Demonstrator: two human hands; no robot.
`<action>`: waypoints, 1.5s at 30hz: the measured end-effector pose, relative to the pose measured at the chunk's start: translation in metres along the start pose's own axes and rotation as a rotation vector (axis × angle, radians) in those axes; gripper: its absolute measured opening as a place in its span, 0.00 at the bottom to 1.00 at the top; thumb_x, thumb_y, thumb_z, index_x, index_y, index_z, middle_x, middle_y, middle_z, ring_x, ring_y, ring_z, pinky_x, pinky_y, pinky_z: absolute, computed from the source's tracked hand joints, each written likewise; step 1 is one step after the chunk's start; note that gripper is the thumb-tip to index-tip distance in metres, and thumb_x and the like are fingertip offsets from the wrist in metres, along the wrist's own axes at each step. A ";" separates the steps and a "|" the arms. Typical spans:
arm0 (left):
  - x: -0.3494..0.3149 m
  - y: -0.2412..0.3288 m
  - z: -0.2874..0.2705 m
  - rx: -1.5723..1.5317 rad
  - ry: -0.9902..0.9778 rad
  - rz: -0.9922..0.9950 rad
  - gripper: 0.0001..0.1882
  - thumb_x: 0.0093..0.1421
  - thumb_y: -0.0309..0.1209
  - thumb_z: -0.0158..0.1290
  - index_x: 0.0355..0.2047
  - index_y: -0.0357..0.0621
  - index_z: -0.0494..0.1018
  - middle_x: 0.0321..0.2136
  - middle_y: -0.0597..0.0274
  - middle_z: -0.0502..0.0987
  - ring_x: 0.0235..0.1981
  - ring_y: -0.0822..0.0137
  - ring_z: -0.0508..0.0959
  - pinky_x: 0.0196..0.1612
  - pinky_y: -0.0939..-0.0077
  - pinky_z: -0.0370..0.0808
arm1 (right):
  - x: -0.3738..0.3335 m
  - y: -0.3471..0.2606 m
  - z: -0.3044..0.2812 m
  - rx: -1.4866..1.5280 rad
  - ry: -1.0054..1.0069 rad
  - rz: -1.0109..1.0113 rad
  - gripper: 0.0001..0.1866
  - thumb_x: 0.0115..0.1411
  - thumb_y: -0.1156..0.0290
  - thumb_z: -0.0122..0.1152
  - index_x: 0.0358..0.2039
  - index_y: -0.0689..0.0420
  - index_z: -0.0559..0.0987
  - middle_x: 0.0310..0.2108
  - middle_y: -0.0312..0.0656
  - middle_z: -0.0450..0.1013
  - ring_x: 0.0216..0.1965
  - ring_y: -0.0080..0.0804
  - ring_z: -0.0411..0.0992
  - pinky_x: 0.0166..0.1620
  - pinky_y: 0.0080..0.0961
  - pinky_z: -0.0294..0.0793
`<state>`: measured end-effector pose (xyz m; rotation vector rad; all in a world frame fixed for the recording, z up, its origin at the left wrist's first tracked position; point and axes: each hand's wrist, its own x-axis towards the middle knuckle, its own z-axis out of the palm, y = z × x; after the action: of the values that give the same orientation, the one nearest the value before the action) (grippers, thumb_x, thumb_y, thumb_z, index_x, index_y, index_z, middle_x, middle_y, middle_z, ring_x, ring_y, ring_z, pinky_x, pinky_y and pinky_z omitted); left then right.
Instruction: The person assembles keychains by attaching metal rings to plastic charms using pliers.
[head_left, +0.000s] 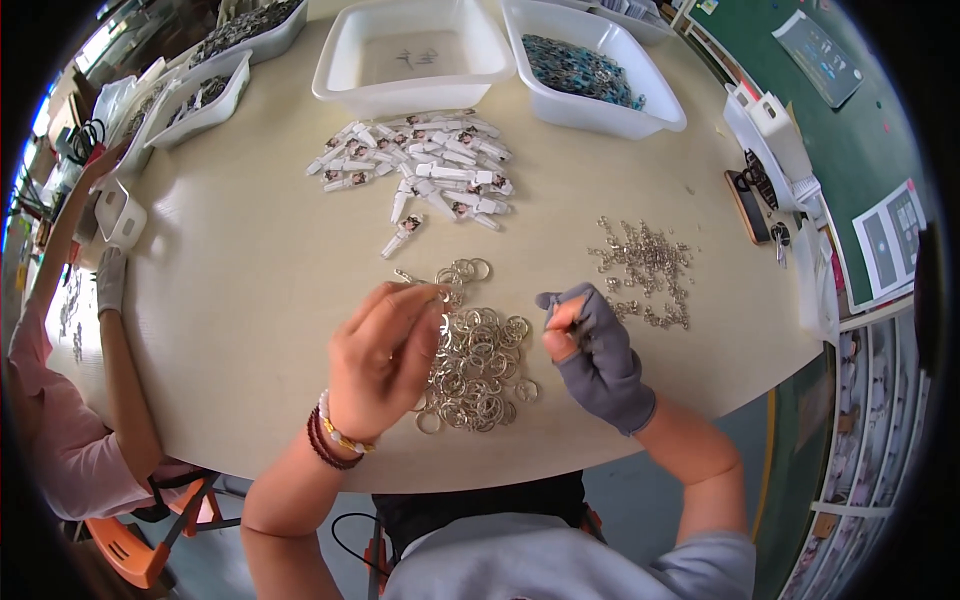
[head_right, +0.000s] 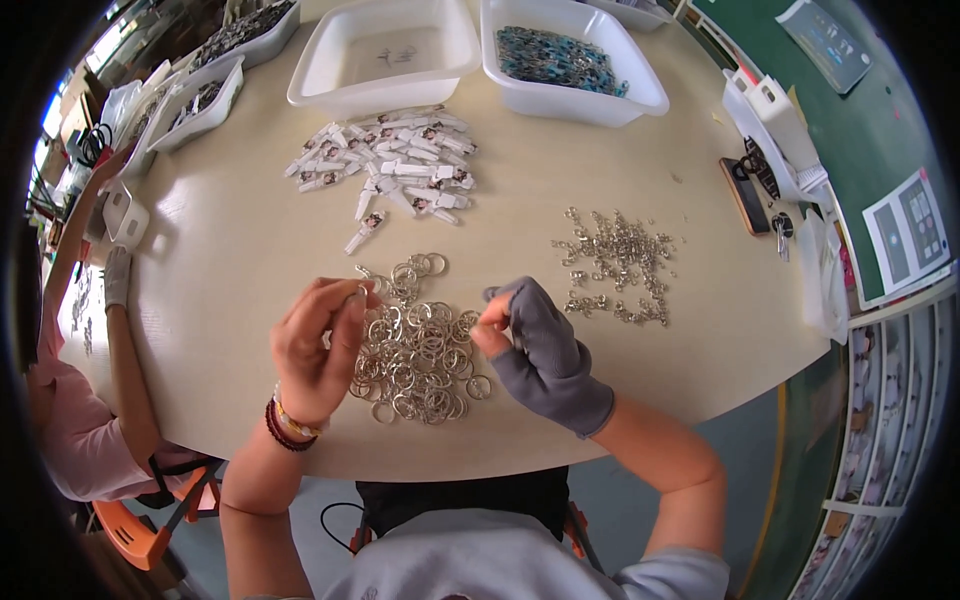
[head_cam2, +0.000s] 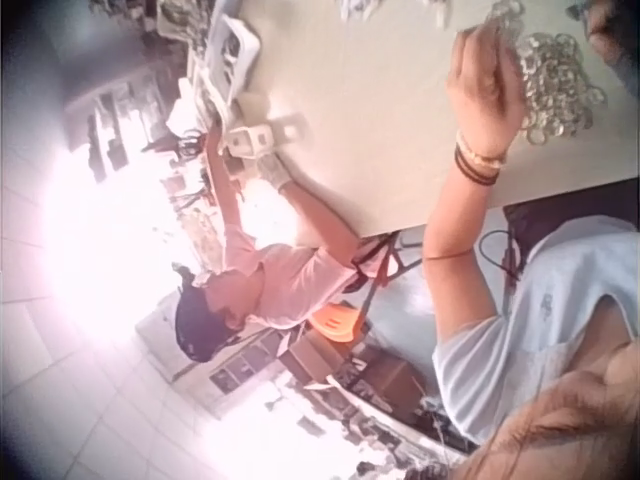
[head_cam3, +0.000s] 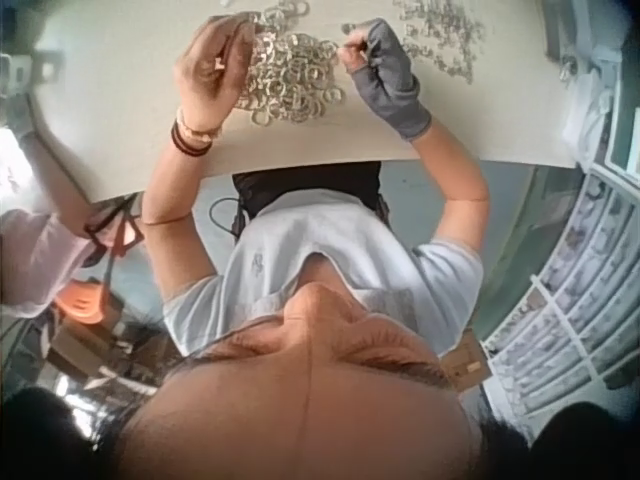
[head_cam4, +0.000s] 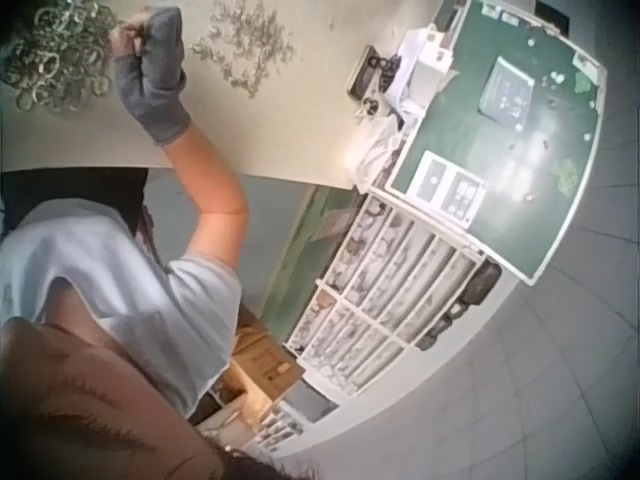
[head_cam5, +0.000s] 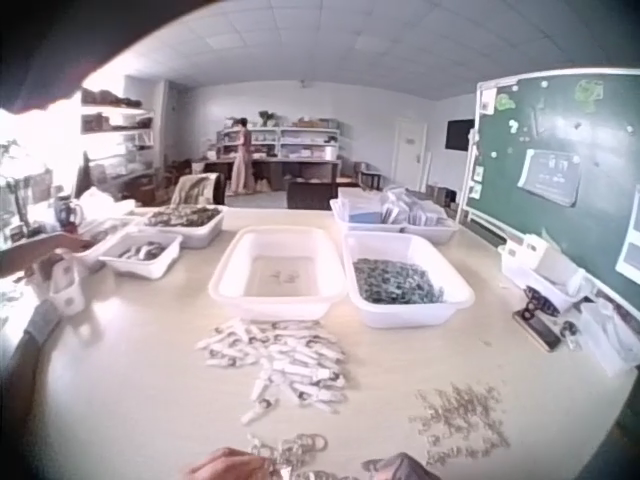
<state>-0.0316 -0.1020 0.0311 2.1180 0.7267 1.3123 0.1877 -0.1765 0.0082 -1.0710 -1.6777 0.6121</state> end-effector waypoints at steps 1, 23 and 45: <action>0.001 -0.002 -0.001 -0.013 0.002 -0.023 0.10 0.55 0.17 0.53 0.38 0.32 0.74 0.26 0.53 0.75 0.21 0.65 0.74 0.25 0.78 0.71 | -0.003 0.002 0.000 -0.004 -0.010 0.001 0.08 0.56 0.83 0.57 0.35 0.61 0.69 0.30 0.40 0.65 0.31 0.29 0.67 0.42 0.25 0.69; 0.001 -0.022 -0.004 -0.301 0.045 -0.514 0.08 0.63 0.23 0.49 0.39 0.32 0.74 0.27 0.63 0.77 0.22 0.82 0.68 0.26 0.87 0.66 | 0.035 -0.008 0.018 -0.606 -0.516 -0.037 0.19 0.42 0.72 0.69 0.37 0.52 0.75 0.32 0.40 0.68 0.34 0.42 0.69 0.41 0.35 0.69; -0.006 -0.016 0.003 -0.115 -0.123 -0.267 0.09 0.58 0.22 0.52 0.40 0.36 0.74 0.27 0.54 0.75 0.23 0.62 0.75 0.27 0.75 0.71 | 0.036 -0.022 -0.021 0.083 -0.291 0.649 0.07 0.60 0.72 0.59 0.37 0.60 0.75 0.27 0.35 0.75 0.30 0.17 0.70 0.36 0.17 0.69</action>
<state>-0.0336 -0.0955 0.0149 1.9150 0.8284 1.0467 0.1959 -0.1578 0.0508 -1.5304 -1.5095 1.2919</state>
